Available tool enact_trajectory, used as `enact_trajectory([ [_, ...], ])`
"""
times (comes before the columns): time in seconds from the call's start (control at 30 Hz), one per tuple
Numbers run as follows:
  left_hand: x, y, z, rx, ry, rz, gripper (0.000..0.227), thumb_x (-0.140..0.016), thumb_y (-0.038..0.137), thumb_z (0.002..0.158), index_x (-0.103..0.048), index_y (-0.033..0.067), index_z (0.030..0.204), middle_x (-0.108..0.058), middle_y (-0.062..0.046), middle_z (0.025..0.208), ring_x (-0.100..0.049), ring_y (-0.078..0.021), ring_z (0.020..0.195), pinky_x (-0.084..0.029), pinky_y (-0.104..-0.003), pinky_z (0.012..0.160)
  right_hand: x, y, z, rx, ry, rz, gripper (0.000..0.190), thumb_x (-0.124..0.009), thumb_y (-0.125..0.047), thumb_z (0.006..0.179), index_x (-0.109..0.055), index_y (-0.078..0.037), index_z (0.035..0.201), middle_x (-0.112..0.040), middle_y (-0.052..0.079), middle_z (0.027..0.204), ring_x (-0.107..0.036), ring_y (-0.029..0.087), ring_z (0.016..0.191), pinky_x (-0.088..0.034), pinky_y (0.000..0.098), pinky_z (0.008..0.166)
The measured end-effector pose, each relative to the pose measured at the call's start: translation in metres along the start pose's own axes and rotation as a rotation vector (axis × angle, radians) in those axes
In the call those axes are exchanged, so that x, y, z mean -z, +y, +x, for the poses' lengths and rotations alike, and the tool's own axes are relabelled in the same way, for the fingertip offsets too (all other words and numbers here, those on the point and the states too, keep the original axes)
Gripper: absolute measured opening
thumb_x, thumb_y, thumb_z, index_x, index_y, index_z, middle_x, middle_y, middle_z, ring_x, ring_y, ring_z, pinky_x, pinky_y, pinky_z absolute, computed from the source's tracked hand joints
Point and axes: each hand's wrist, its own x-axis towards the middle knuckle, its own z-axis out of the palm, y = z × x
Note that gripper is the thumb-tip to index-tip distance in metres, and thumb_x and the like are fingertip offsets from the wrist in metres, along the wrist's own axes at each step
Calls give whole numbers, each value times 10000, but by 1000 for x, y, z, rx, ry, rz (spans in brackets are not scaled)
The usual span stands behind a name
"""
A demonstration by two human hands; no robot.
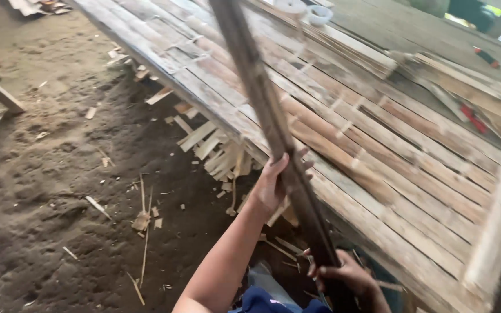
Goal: The person attaches small wooden strips to a large woven wooden panel using a paste from a container. They then lift the panel using two long wooden planks and move it to a different location on the workbench.
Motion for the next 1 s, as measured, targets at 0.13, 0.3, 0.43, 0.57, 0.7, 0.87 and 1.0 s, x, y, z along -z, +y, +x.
enact_trajectory([
  [0.13, 61, 37, 12, -35, 241, 36, 236, -611, 214, 1028, -652, -4, 1109, -706, -172, 887, -716, -299, 786, -620, -438, 739, 9, 20, 95, -42, 175, -585, 917, -942, -222, 702, -498, -161, 1501, -722, 35, 1377, -653, 114, 1242, -472, 260, 1103],
  [0.3, 106, 59, 88, -36, 421, 179, 331, -544, 224, 1041, -422, 107, 1326, -714, -194, 1142, -722, -307, 995, -616, -411, 877, -32, -44, 261, -50, 489, -1204, 1152, -795, -371, 692, -149, -394, 1646, -563, 68, 1292, -656, 345, 1141, -564, 526, 818],
  [0.43, 135, 137, 143, 101, 392, 572, 481, -604, 391, 976, -524, 45, 1300, -656, -81, 1181, -644, -184, 1083, -555, -296, 916, -42, -86, 356, 52, 592, -1243, 891, -678, -418, 834, -271, -272, 1613, -522, 84, 1441, -580, 351, 1251, -533, 570, 889],
  [0.57, 174, 207, 180, 246, 388, 657, 1064, -607, 521, 902, 9, 13, 1605, -64, -245, 1684, -201, -356, 1560, -300, -444, 1252, -47, -107, 449, 133, 561, -1306, 881, -664, -515, 854, -315, -196, 1597, -601, 147, 1276, -664, 379, 1076, -562, 564, 773],
  [0.7, 211, 276, 222, 171, 306, 588, 1066, -631, 420, 898, 78, 52, 1604, -27, -154, 1699, -196, -290, 1540, -277, -413, 1205, -66, -122, 540, 134, 568, -1251, 898, -658, -538, 834, -324, -215, 1603, -557, 130, 1437, -588, 356, 1265, -553, 572, 832],
  [0.87, 300, 343, 302, 268, 201, 761, 1145, -656, 436, 843, 126, 75, 1599, 131, -148, 1697, 3, -279, 1593, -107, -422, 1290, -65, -116, 669, 51, 666, -1246, 945, -664, -586, 814, -304, -253, 1622, -572, 72, 1493, -466, 349, 1438, -491, 595, 983],
  [1.0, 417, 376, 382, 209, -66, 669, 1066, -686, 336, 907, 20, 108, 1672, -676, -142, 1188, -619, -114, 1062, -470, -235, 962, -82, -134, 768, 50, 801, -1225, 948, -623, -616, 820, -301, -261, 1638, -610, 163, 1274, -629, 437, 1140, -516, 614, 846],
])
